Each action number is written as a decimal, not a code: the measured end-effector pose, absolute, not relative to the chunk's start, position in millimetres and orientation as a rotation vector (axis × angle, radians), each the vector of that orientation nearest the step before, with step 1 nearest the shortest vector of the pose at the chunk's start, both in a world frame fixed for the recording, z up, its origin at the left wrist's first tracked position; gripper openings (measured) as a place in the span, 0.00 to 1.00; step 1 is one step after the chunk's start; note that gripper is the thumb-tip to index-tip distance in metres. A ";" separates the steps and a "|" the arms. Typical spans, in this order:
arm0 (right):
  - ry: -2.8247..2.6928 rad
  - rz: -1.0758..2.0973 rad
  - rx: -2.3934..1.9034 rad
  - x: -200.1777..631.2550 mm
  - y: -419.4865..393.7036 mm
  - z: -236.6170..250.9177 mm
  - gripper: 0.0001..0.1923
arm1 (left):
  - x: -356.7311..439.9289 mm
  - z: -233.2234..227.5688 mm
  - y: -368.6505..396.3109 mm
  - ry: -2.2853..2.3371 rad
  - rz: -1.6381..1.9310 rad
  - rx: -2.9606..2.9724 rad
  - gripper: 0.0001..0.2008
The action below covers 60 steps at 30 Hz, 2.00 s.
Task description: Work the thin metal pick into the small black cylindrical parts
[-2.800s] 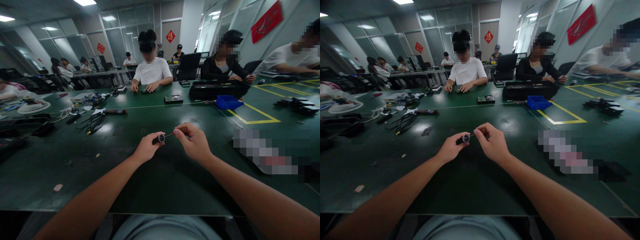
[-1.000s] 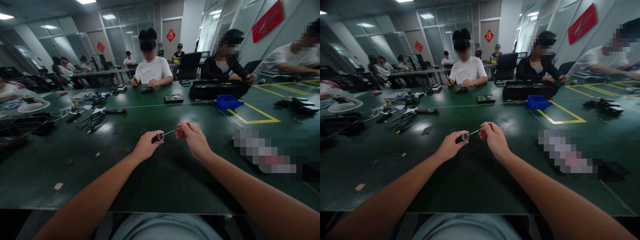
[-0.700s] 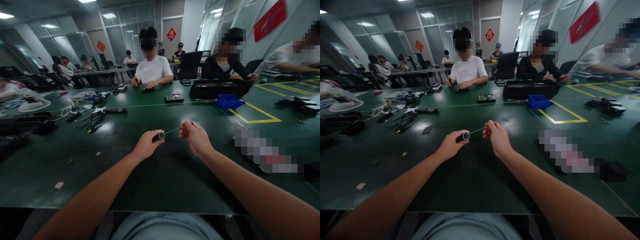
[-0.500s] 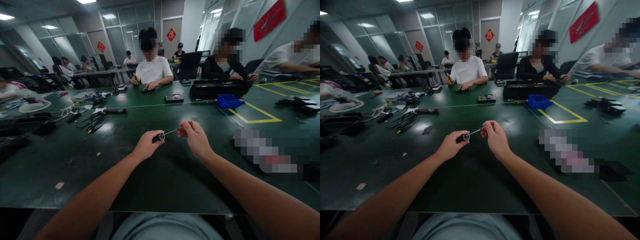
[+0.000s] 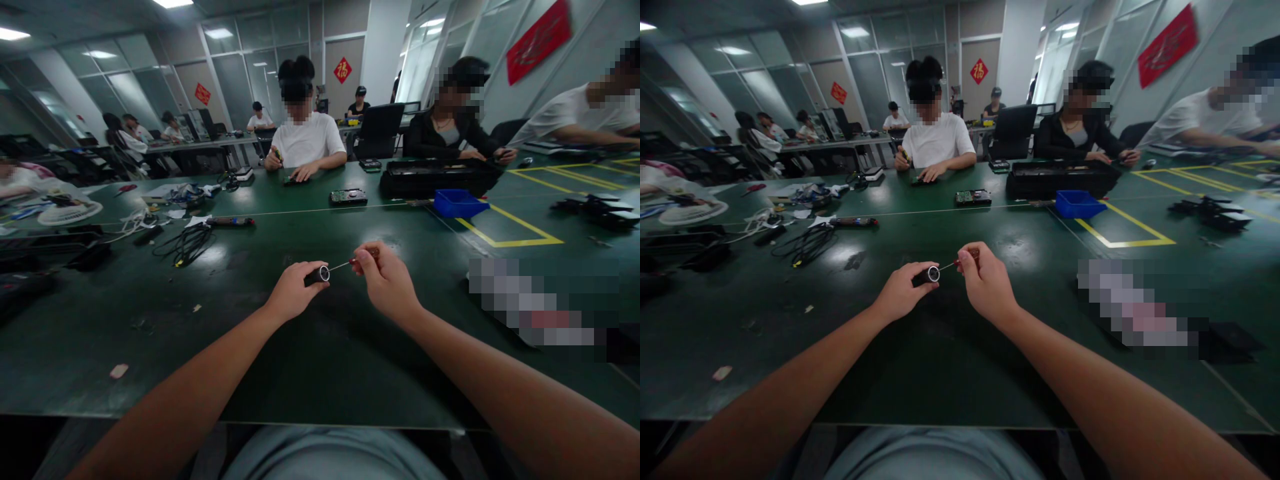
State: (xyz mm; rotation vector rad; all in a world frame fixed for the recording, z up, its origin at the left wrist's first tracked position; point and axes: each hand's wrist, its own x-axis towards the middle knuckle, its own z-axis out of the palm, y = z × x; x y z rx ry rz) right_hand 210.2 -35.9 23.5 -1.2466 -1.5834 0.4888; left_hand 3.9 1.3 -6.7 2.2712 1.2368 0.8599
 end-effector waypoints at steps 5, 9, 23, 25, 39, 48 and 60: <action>-1.668 0.396 -1.255 208.9 -39.8 28.2 0.11 | 2.9 -8.7 3.0 1.230 0.874 2.275 0.20; -1.737 0.350 -1.271 208.9 -41.3 31.1 0.11 | 2.4 -9.0 3.4 1.234 0.857 2.283 0.20; -1.815 0.480 -1.254 207.9 -44.7 33.7 0.11 | 1.9 -10.1 3.5 1.205 0.838 2.296 0.20; -1.751 0.504 -1.251 207.3 -44.1 31.4 0.08 | 2.1 -9.6 3.0 1.207 0.837 2.296 0.20; -1.768 0.513 -1.253 207.2 -43.0 29.7 0.08 | 1.7 -11.0 5.0 1.202 0.841 2.297 0.20; -1.889 0.432 -1.157 205.9 -45.1 30.9 0.08 | 2.1 -9.3 4.4 1.172 0.834 2.313 0.19; -1.823 0.344 -1.233 210.3 -42.1 31.3 0.08 | 1.9 -8.9 4.9 1.286 0.807 2.277 0.20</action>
